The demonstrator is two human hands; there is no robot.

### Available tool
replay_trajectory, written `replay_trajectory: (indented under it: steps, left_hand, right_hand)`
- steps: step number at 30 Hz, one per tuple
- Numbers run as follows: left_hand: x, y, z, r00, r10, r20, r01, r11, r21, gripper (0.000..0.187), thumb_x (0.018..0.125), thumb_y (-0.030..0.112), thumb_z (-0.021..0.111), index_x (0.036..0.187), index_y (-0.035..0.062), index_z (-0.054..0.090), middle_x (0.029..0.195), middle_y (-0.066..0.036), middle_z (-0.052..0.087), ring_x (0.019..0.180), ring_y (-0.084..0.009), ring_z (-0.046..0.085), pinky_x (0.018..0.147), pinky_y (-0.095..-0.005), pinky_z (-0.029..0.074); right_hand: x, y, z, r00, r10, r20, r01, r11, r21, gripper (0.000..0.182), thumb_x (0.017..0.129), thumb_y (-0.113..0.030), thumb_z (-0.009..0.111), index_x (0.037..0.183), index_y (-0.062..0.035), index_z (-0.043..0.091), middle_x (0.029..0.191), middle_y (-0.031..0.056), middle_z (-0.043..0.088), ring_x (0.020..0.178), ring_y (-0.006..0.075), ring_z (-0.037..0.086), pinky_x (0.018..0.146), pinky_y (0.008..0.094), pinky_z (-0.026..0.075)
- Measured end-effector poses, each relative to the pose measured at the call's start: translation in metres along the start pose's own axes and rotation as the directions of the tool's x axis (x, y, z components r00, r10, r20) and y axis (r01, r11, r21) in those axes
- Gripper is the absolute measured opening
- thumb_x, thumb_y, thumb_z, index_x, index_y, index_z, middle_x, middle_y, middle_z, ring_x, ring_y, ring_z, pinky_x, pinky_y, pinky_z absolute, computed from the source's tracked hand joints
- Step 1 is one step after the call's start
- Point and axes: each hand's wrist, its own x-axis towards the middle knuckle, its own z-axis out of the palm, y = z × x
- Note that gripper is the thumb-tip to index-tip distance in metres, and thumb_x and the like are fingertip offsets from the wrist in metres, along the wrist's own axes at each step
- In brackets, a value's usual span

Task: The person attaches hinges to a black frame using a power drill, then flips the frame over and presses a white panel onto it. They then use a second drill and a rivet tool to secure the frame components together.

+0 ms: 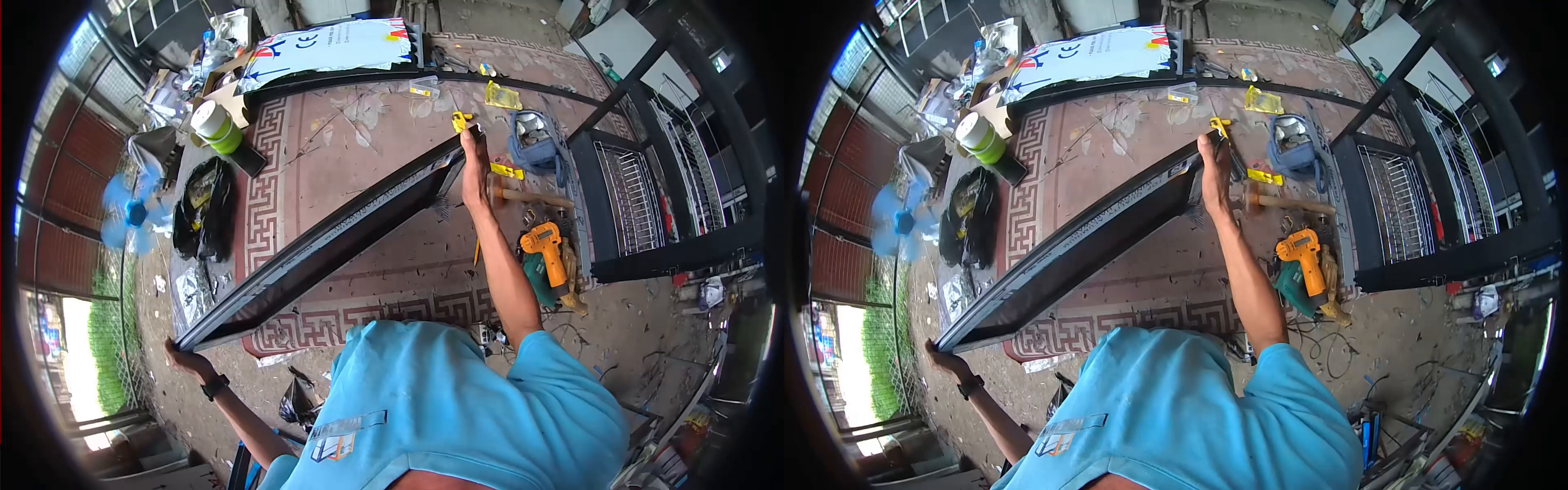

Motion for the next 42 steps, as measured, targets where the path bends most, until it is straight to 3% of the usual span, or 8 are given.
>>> replay_trajectory:
  steps: [3, 11, 18, 22, 24, 29, 39, 42]
  left_hand:
    - [-0.007, 0.017, 0.005, 0.999, 0.042, -0.007, -0.042, 0.999, 0.013, 0.040, 0.094, 0.028, 0.041, 0.102, -0.0049, 0.062, 0.086, -0.008, 0.055, 0.081, -0.0195, 0.050, 0.077, -0.0335, 0.040]
    - [-0.015, 0.039, -0.015, 0.988, 0.155, 0.026, -0.157, 0.973, 0.170, 0.082, 0.089, 0.065, 0.028, 0.107, -0.0096, 0.057, 0.084, -0.009, 0.052, 0.078, -0.0205, 0.047, 0.073, -0.0334, 0.039]
    - [-0.027, -0.050, -0.065, 0.999, -0.008, 0.041, 0.009, 0.999, -0.040, 0.050, 0.094, 0.039, 0.041, 0.123, 0.0012, 0.054, 0.108, -0.009, 0.057, 0.094, -0.0196, 0.055, 0.086, -0.0366, 0.046]
    - [-0.060, 0.048, -0.031, 0.973, 0.223, 0.063, -0.222, 0.975, -0.034, 0.041, 0.096, 0.036, 0.042, 0.116, 0.0070, 0.062, 0.099, -0.006, 0.061, 0.089, -0.0155, 0.055, 0.076, -0.0322, 0.045]
    - [-0.048, 0.066, -0.025, 0.964, -0.267, -0.004, 0.265, 0.957, -0.116, 0.030, 0.087, 0.032, 0.062, 0.090, 0.0034, 0.069, 0.074, -0.002, 0.060, 0.068, -0.0116, 0.053, 0.064, -0.0304, 0.043]
    - [-0.062, 0.106, -0.030, 0.930, -0.360, -0.073, 0.340, 0.919, -0.198, 0.025, 0.077, 0.028, 0.067, 0.077, 0.0030, 0.066, 0.072, -0.002, 0.061, 0.066, -0.0101, 0.055, 0.060, -0.0238, 0.041]
    - [-0.059, 0.073, -0.023, 0.937, -0.225, -0.266, 0.217, 0.974, -0.061, 0.042, 0.075, 0.035, 0.064, 0.056, 0.0024, 0.044, 0.050, -0.004, 0.038, 0.050, -0.0116, 0.036, 0.044, -0.0359, 0.029]
    - [-0.057, 0.086, -0.038, 0.962, -0.178, -0.206, 0.190, 0.981, 0.042, 0.032, 0.079, 0.027, 0.057, 0.057, 0.0062, 0.047, 0.054, 0.001, 0.037, 0.051, -0.0091, 0.034, 0.047, -0.0315, 0.028]
  right_hand:
    - [0.002, -0.022, -0.004, 0.959, 0.187, 0.213, -0.175, 0.982, -0.071, 0.078, 0.088, -0.050, 0.054, 0.135, 0.0081, 0.033, 0.137, 0.0253, 0.038, 0.129, 0.0310, 0.034, 0.107, 0.0361, 0.023]
    - [0.000, -0.016, 0.014, 0.986, 0.167, 0.015, -0.168, 0.982, 0.086, 0.090, 0.086, -0.052, 0.056, 0.139, 0.0111, 0.020, 0.140, 0.0276, 0.032, 0.132, 0.0327, 0.030, 0.109, 0.0360, 0.021]
    - [-0.001, 0.047, 0.020, 0.962, -0.249, 0.112, 0.270, 0.930, -0.248, 0.024, 0.092, -0.016, 0.049, 0.105, 0.0027, 0.058, 0.101, 0.0139, 0.057, 0.095, 0.0259, 0.053, 0.088, 0.0350, 0.041]
    - [0.027, 0.063, 0.020, 0.995, -0.077, 0.066, 0.080, 0.996, -0.049, 0.039, 0.094, -0.025, 0.045, 0.109, 0.0075, 0.061, 0.111, 0.0188, 0.060, 0.101, 0.0265, 0.056, 0.096, 0.0368, 0.040]
    - [0.028, 0.036, 0.023, 0.994, -0.098, 0.042, 0.103, 0.985, -0.140, 0.042, 0.090, -0.030, 0.051, 0.104, 0.0082, 0.064, 0.105, 0.0203, 0.063, 0.098, 0.0264, 0.058, 0.092, 0.0357, 0.042]
    - [0.038, 0.046, 0.013, 0.894, -0.443, 0.069, 0.447, 0.866, -0.224, 0.032, 0.089, -0.024, 0.057, 0.096, 0.0059, 0.067, 0.100, 0.0209, 0.064, 0.094, 0.0279, 0.061, 0.085, 0.0357, 0.047]
    - [0.037, 0.042, 0.005, 0.964, -0.252, 0.086, 0.267, 0.908, -0.323, 0.040, 0.091, -0.028, 0.051, 0.100, 0.0091, 0.064, 0.103, 0.0226, 0.063, 0.090, 0.0287, 0.058, 0.087, 0.0345, 0.043]
    - [0.010, -0.004, 0.018, 0.991, 0.110, -0.075, -0.103, 0.991, 0.083, 0.039, 0.087, -0.026, 0.055, 0.104, 0.0087, 0.061, 0.104, 0.0161, 0.061, 0.092, 0.0248, 0.056, 0.088, 0.0352, 0.043]
